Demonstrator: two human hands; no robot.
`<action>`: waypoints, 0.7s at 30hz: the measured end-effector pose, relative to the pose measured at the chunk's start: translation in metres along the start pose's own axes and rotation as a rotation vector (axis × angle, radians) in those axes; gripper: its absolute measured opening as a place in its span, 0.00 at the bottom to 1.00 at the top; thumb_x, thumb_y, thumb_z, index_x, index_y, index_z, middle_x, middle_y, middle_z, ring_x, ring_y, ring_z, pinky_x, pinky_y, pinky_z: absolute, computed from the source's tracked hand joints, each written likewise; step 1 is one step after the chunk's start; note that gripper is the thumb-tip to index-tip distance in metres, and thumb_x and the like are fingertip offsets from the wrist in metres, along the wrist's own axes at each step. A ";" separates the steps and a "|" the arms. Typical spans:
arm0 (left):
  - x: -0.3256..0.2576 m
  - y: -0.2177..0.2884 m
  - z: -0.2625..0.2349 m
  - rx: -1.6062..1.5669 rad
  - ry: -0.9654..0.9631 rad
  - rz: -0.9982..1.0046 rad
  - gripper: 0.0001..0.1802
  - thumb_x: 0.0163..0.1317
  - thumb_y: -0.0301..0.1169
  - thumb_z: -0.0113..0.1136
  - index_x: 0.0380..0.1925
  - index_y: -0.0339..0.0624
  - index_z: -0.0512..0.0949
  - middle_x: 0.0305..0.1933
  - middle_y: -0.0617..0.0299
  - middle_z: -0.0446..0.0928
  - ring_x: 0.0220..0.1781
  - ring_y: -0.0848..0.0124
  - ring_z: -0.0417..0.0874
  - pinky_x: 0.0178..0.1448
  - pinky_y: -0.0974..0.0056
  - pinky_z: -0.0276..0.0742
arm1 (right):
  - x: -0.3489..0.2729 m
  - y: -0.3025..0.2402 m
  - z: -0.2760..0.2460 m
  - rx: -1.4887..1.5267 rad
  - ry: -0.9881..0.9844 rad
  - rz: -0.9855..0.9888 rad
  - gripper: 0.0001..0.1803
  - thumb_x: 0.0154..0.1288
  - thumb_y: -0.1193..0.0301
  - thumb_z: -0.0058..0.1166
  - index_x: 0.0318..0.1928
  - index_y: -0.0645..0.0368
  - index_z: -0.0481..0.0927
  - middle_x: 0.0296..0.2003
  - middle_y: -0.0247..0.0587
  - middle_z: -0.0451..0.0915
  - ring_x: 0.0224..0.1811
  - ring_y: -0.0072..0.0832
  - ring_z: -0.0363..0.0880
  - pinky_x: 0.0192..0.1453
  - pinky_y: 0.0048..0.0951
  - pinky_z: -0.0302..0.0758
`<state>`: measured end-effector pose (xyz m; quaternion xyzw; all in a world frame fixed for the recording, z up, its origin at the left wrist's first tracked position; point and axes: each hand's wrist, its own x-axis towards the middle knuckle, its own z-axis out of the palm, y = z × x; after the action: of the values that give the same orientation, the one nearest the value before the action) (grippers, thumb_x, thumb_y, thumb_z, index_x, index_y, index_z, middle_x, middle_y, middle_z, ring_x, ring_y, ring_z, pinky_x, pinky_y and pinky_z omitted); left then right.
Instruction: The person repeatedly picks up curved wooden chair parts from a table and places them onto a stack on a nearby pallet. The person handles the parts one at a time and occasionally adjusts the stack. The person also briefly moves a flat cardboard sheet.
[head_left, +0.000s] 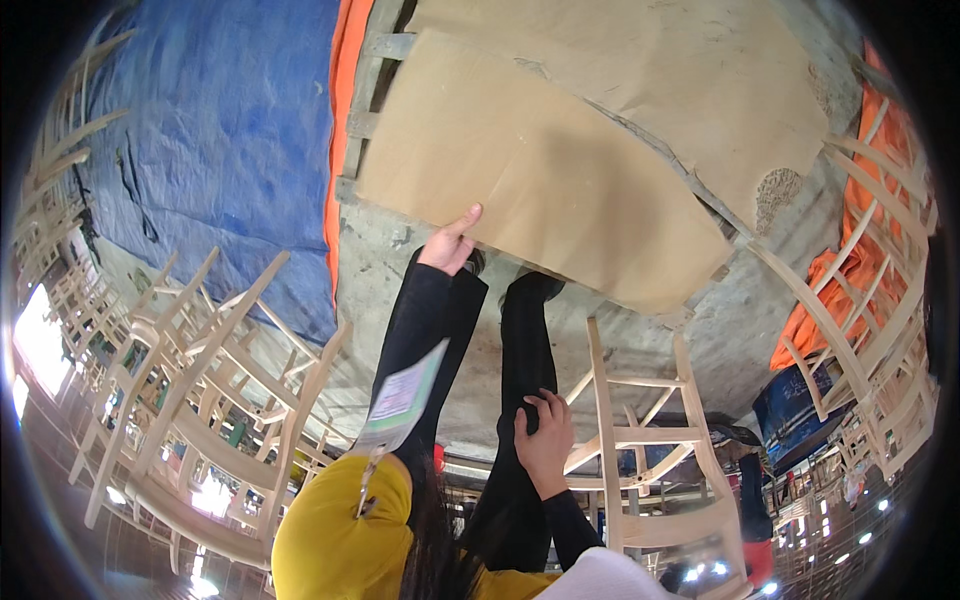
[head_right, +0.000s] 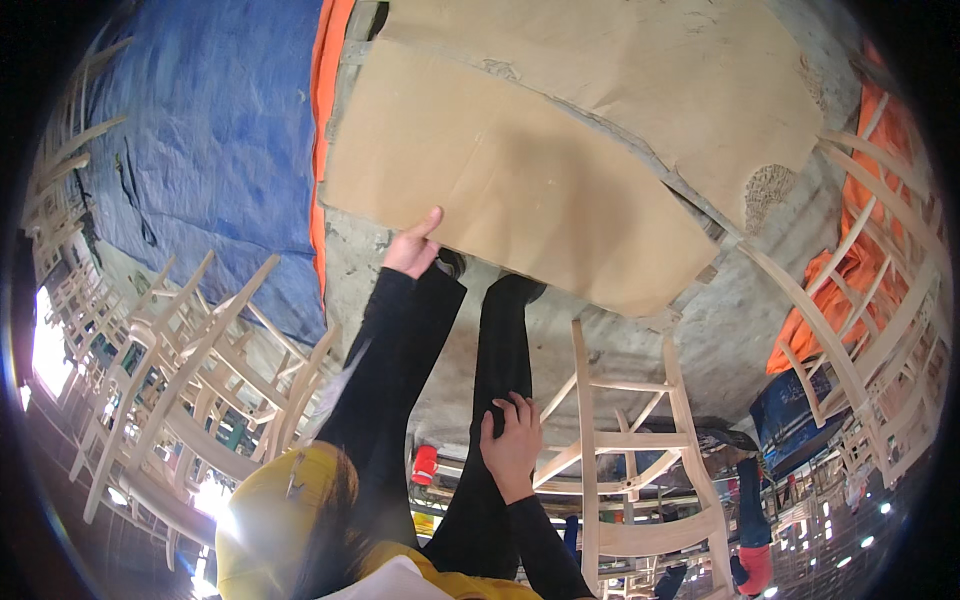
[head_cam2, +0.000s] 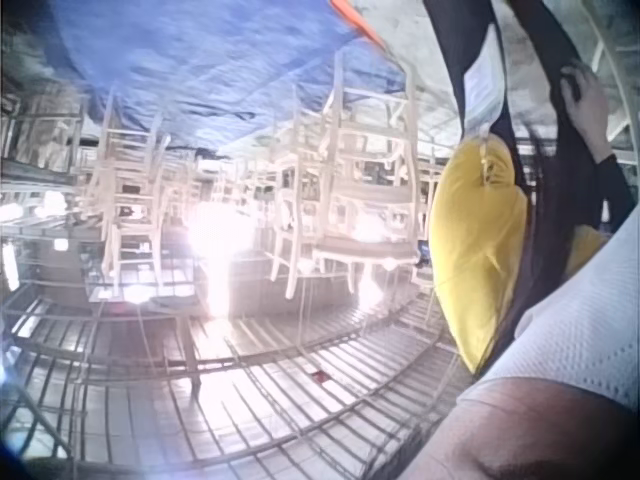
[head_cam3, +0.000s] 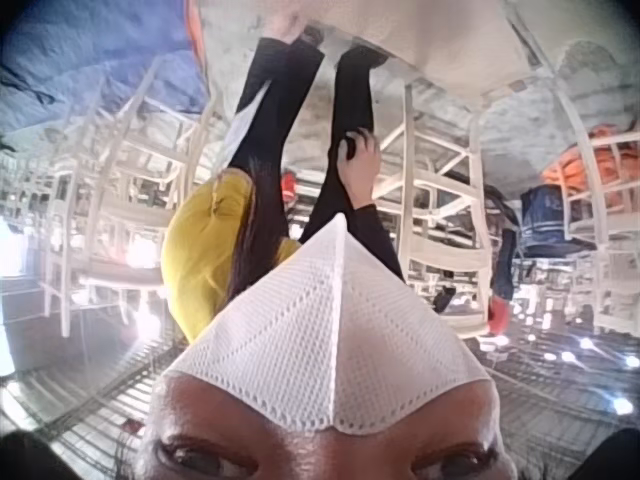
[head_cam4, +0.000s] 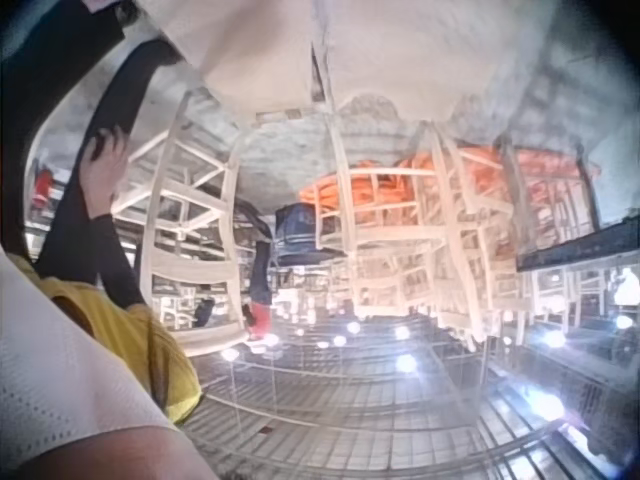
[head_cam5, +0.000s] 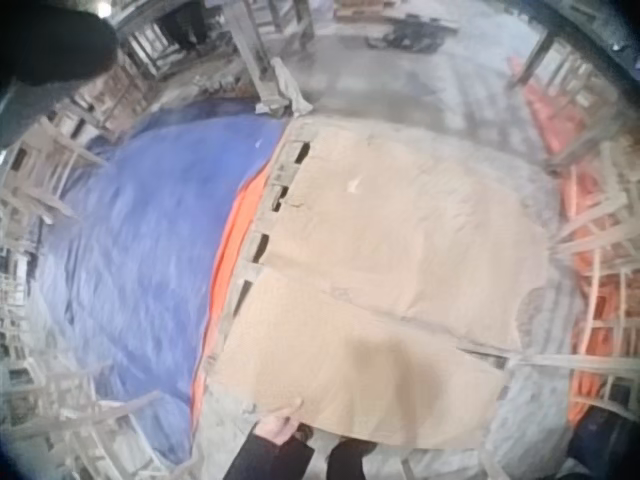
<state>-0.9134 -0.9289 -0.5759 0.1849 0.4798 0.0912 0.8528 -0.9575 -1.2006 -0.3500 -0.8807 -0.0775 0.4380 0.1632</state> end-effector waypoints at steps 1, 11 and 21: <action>0.000 0.013 0.009 0.026 -0.030 0.049 0.25 0.65 0.29 0.62 0.60 0.36 0.70 0.61 0.57 0.74 0.64 0.67 0.73 0.66 0.60 0.70 | 0.004 -0.001 0.001 -0.006 0.016 -0.003 0.13 0.60 0.66 0.59 0.45 0.54 0.81 0.55 0.44 0.76 0.63 0.48 0.69 0.64 0.46 0.68; 0.257 0.059 0.086 -0.038 0.153 0.335 0.26 0.62 0.28 0.66 0.59 0.35 0.70 0.58 0.58 0.76 0.58 0.63 0.77 0.61 0.58 0.74 | 0.007 -0.011 -0.012 0.169 -0.059 0.204 0.14 0.60 0.65 0.59 0.46 0.53 0.81 0.55 0.43 0.75 0.64 0.49 0.68 0.63 0.48 0.68; 0.359 0.026 0.051 0.185 -0.085 0.124 0.22 0.68 0.39 0.58 0.56 0.38 0.73 0.56 0.55 0.77 0.58 0.65 0.76 0.60 0.61 0.74 | 0.126 0.053 0.040 0.123 0.055 -0.017 0.18 0.65 0.69 0.55 0.54 0.59 0.74 0.53 0.50 0.77 0.58 0.49 0.73 0.61 0.43 0.71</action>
<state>-0.6821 -0.7969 -0.8231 0.2959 0.4373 0.0914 0.8443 -0.9129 -1.2061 -0.4854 -0.8799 -0.0535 0.4161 0.2230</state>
